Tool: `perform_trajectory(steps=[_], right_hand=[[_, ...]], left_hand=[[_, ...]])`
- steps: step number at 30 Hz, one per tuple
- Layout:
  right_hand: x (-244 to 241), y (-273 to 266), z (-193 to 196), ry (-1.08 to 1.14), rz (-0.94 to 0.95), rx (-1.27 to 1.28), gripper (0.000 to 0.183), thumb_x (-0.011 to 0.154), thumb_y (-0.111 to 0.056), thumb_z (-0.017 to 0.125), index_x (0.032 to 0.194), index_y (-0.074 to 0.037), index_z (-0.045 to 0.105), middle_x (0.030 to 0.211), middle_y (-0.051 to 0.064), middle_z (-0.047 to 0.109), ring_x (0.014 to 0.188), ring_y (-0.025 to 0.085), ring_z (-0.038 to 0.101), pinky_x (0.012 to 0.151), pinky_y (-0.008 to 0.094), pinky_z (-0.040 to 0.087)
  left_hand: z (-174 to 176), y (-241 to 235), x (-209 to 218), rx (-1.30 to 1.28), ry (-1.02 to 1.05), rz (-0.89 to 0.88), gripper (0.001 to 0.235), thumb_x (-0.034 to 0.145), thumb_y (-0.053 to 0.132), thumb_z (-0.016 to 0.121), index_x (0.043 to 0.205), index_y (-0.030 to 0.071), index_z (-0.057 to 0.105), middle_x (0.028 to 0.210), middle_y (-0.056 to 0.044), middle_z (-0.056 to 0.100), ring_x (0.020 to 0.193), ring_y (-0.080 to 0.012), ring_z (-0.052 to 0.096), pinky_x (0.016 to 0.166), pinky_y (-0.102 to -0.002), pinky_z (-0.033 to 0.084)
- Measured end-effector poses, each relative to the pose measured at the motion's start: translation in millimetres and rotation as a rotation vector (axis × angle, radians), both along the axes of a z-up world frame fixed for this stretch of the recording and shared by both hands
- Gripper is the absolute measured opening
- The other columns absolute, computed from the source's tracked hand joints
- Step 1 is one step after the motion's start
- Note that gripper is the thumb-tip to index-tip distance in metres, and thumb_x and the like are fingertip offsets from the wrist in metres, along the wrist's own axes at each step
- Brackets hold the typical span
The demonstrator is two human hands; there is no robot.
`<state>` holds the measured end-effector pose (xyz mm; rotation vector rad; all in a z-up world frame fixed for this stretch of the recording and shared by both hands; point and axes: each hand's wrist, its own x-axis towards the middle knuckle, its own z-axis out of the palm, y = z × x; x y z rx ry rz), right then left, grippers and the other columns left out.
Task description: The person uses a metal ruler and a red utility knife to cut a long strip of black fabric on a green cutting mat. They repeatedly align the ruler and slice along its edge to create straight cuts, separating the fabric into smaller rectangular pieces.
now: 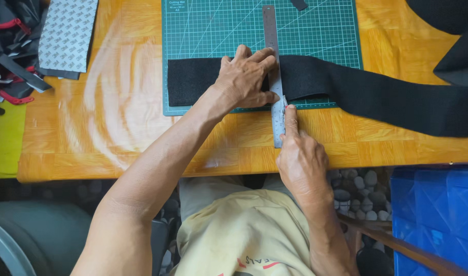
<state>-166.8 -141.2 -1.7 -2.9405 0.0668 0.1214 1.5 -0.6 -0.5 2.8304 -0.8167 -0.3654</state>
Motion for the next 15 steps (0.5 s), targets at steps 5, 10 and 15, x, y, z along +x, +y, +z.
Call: perform_trajectory(steps=[5,10,15], right_hand=[[-15.8,0.9,3.5,-0.030,0.007,0.009,0.066,0.097,-0.018,0.056,0.160,-0.010,0.035,0.092,0.024,0.070,0.071,0.052,0.066,0.058,0.067,0.047],[-16.5,-11.1,11.5,-0.013,0.002,0.129,0.067,0.094,-0.017,0.057,0.158,-0.008,0.037,0.098,0.024,0.073,0.081,0.051,0.066,0.065,0.064,0.047],[15.9,-7.8,46.0,-0.153,0.039,0.294,0.059,0.101,-0.008,0.053,0.157,0.003,0.036,0.093,0.030,0.069,0.075,0.048,0.064,0.063,0.057,0.044]], left_hand=[[-2.5,1.4,-0.5,0.012,-0.010,-0.011,0.068,0.082,0.066,0.072,0.130,0.023,0.048,0.159,0.007,0.033,0.127,-0.0354,0.035,0.082,-0.056,0.043],[0.4,1.0,-4.0,-0.004,-0.003,-0.013,0.071,0.082,0.066,0.071,0.133,0.024,0.048,0.159,0.008,0.034,0.129,-0.0353,0.034,0.086,-0.058,0.042],[8.7,1.7,-4.7,-0.006,0.041,-0.013,0.070,0.084,0.064,0.070,0.137,0.024,0.048,0.158,0.007,0.033,0.128,-0.0357,0.034,0.084,-0.057,0.043]])
